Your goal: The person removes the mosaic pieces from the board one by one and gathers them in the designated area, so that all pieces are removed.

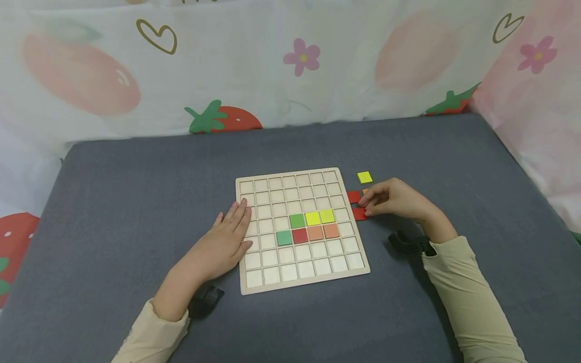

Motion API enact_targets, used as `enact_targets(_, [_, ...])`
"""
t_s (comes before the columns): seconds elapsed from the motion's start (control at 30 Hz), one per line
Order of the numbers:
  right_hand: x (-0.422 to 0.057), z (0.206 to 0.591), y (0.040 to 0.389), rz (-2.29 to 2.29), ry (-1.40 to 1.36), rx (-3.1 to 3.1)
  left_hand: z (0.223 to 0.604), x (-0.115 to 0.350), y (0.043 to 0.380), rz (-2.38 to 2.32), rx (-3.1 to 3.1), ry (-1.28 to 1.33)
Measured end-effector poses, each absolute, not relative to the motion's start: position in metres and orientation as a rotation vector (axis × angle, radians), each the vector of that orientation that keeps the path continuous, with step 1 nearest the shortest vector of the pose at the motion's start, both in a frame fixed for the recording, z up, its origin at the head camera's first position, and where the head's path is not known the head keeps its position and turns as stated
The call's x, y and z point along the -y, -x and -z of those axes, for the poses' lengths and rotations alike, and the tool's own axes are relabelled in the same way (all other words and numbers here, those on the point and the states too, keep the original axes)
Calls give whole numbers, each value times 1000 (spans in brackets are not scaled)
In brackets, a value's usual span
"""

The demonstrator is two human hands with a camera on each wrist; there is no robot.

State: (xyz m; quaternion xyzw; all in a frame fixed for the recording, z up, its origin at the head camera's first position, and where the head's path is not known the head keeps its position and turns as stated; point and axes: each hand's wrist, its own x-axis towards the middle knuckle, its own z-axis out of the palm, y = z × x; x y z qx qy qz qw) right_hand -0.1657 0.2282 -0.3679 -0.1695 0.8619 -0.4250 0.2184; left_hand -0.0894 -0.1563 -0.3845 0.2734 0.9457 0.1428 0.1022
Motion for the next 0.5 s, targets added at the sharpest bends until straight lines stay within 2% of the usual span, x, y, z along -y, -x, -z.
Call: enact_targets(0.5, [-230, 367, 165, 1214, 455, -2368, 386, 157, 88, -421, -2796, -802])
